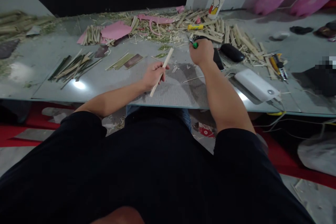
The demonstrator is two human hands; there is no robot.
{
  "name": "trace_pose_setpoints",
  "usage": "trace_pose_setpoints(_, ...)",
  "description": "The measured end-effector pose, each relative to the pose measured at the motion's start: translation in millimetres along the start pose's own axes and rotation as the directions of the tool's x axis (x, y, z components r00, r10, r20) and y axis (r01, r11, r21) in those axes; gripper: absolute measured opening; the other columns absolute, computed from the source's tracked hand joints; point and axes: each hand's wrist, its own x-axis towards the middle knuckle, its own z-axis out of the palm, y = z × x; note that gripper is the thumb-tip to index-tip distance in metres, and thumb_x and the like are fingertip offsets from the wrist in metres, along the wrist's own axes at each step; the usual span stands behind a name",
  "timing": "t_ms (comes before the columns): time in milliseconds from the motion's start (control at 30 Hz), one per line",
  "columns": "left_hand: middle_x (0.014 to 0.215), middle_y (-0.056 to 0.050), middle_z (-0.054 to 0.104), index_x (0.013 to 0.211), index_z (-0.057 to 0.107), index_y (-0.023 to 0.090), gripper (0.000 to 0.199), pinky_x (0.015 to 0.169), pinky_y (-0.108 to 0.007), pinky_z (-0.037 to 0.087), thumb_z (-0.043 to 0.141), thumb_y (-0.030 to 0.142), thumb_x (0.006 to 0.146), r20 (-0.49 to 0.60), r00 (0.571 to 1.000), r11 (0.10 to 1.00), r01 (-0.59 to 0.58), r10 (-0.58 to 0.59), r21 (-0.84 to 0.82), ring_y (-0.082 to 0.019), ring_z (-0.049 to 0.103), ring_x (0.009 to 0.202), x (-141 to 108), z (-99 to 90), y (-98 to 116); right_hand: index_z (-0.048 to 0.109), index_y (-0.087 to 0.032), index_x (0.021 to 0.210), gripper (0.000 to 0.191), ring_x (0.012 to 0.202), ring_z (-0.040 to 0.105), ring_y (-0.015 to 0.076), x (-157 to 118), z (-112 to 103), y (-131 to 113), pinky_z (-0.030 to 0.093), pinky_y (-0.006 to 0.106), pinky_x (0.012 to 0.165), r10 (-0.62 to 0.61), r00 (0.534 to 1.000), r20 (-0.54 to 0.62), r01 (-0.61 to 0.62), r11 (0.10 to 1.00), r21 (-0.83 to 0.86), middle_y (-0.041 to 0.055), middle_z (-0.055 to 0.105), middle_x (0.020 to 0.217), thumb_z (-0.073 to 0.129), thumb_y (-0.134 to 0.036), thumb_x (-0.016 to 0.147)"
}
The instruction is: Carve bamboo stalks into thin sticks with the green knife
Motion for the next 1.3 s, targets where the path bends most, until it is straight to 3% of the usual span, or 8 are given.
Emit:
trace_pose_setpoints(133, 0.061, 0.007, 0.053, 0.104, 0.068, 0.025, 0.038, 0.057, -0.026, 0.041, 0.047, 0.007, 0.13, -0.052, 0.999, 0.997, -0.005, 0.001, -0.072, -0.016, 0.045, 0.056, 7.2, -6.1, 5.5, 0.089, -0.027, 0.128, 0.038, 0.13, 0.077, 0.0461, -16.9, 5.1, -24.3, 0.058, 0.05, 0.099, -0.178, 0.983, 0.051, 0.178, 0.984, 0.0, 0.0228, 0.089, 0.125, 0.055, -0.043, 0.133)
trace_pose_setpoints(300, 0.062, 0.006, 0.054, 0.101, 0.07, 0.026, 0.042, 0.064, -0.031, 0.045, 0.052, 0.022, 0.138, -0.102, 0.994, 1.0, -0.028, 0.027, -0.013, -0.015, 0.049, 0.059, 15.6, -11.1, -1.5, 0.092, -0.028, 0.134, 0.032, 0.135, 0.081, 0.0463, -35.5, 7.2, -45.0, 0.061, 0.05, 0.103, -0.29, 0.946, 0.146, 0.293, 0.956, -0.001, 0.0219, 0.091, 0.137, 0.064, -0.043, 0.131)
trace_pose_setpoints(500, 0.064, 0.005, 0.063, 0.093, 0.072, 0.026, 0.043, 0.063, -0.028, 0.048, 0.059, 0.02, 0.133, -0.139, 0.986, 0.991, -0.071, 0.086, 0.112, -0.014, 0.061, 0.057, 25.0, -14.8, -7.7, 0.094, -0.027, 0.134, 0.028, 0.126, 0.086, 0.0472, -46.0, 11.5, -62.4, 0.062, 0.049, 0.1, -0.297, 0.926, 0.233, 0.329, 0.938, -0.112, 0.0208, 0.092, 0.129, 0.071, -0.042, 0.129)
trace_pose_setpoints(767, 0.065, 0.004, 0.065, 0.086, 0.07, 0.024, 0.045, 0.061, -0.025, 0.049, 0.062, 0.014, 0.129, -0.128, 0.985, 0.99, -0.106, 0.117, 0.087, -0.012, 0.061, 0.057, 25.9, -15.0, -10.0, 0.093, -0.022, 0.128, 0.025, 0.129, 0.085, 0.0447, -54.8, 7.5, -71.1, 0.066, 0.046, 0.105, -0.306, 0.911, 0.277, 0.354, 0.924, -0.143, 0.0207, 0.09, 0.12, 0.075, -0.039, 0.133)
trace_pose_setpoints(933, 0.064, 0.004, 0.066, 0.082, 0.066, 0.024, 0.047, 0.055, -0.024, 0.044, 0.062, 0.012, 0.128, -0.146, 0.987, 0.994, -0.054, 0.068, 0.093, -0.011, 0.06, 0.053, 18.2, -13.8, -9.1, 0.097, -0.019, 0.132, 0.027, 0.134, 0.09, 0.0476, -55.6, 10.6, -76.1, 0.07, 0.049, 0.109, -0.264, 0.93, 0.254, 0.308, 0.94, -0.15, 0.0243, 0.093, 0.13, 0.075, -0.032, 0.133)
trace_pose_setpoints(1100, 0.064, 0.004, 0.068, 0.08, 0.064, 0.023, 0.051, 0.056, -0.023, 0.045, 0.061, 0.013, 0.13, -0.08, 0.996, 0.993, -0.036, 0.045, 0.109, -0.01, 0.06, 0.052, 9.9, -6.8, -8.0, 0.097, -0.009, 0.15, 0.039, 0.139, 0.089, 0.0489, -41.2, 10.9, -65.5, 0.068, 0.048, 0.109, -0.205, 0.958, 0.201, 0.24, 0.956, -0.168, 0.0311, 0.091, 0.146, 0.067, -0.029, 0.135)
trace_pose_setpoints(1300, 0.066, 0.005, 0.069, 0.09, 0.07, 0.022, 0.044, 0.058, -0.024, 0.045, 0.061, 0.014, 0.132, -0.097, 0.995, 0.996, -0.006, 0.014, 0.085, -0.01, 0.06, 0.053, 12.8, -3.2, -5.6, 0.097, -0.01, 0.155, 0.043, 0.147, 0.085, 0.0503, -41.9, 8.1, -60.2, 0.065, 0.05, 0.117, -0.242, 0.938, 0.25, 0.293, 0.936, -0.195, 0.0299, 0.091, 0.152, 0.069, -0.036, 0.135)
